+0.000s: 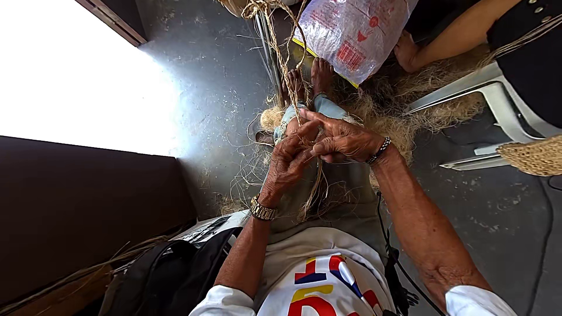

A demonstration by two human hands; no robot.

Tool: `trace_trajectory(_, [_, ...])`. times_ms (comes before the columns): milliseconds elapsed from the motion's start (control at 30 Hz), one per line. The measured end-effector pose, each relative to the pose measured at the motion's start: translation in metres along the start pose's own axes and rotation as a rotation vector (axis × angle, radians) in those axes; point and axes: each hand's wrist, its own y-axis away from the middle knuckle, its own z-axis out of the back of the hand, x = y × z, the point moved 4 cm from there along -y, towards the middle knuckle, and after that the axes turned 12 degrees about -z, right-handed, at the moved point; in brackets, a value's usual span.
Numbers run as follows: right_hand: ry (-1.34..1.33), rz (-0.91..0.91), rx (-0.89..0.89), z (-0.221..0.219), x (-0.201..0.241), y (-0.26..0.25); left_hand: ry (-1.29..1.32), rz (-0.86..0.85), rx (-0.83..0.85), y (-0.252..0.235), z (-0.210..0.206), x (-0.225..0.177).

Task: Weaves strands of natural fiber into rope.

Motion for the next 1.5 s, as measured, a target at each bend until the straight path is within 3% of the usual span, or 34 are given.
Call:
trace_trajectory(233, [-0.130,0.084,-0.001,0.013,-0.011,-0.006,0.042,-0.013,-0.003,0.001,0.000,0.003])
trace_trajectory(667, [-0.170,0.115,0.066,0.006,-0.017,-0.006,0.044,-0.091,-0.172,0.005,-0.003,0.006])
trace_trajectory(1033, [0.362,0.077,-0.368,-0.002,-0.015,0.000,-0.026,-0.101,-0.246,0.006,-0.008,0.004])
trace_trajectory(1500, [0.540,-0.037,-0.389,-0.008,0.002,-0.015,-0.028,-0.196,-0.277,0.007,-0.010,0.004])
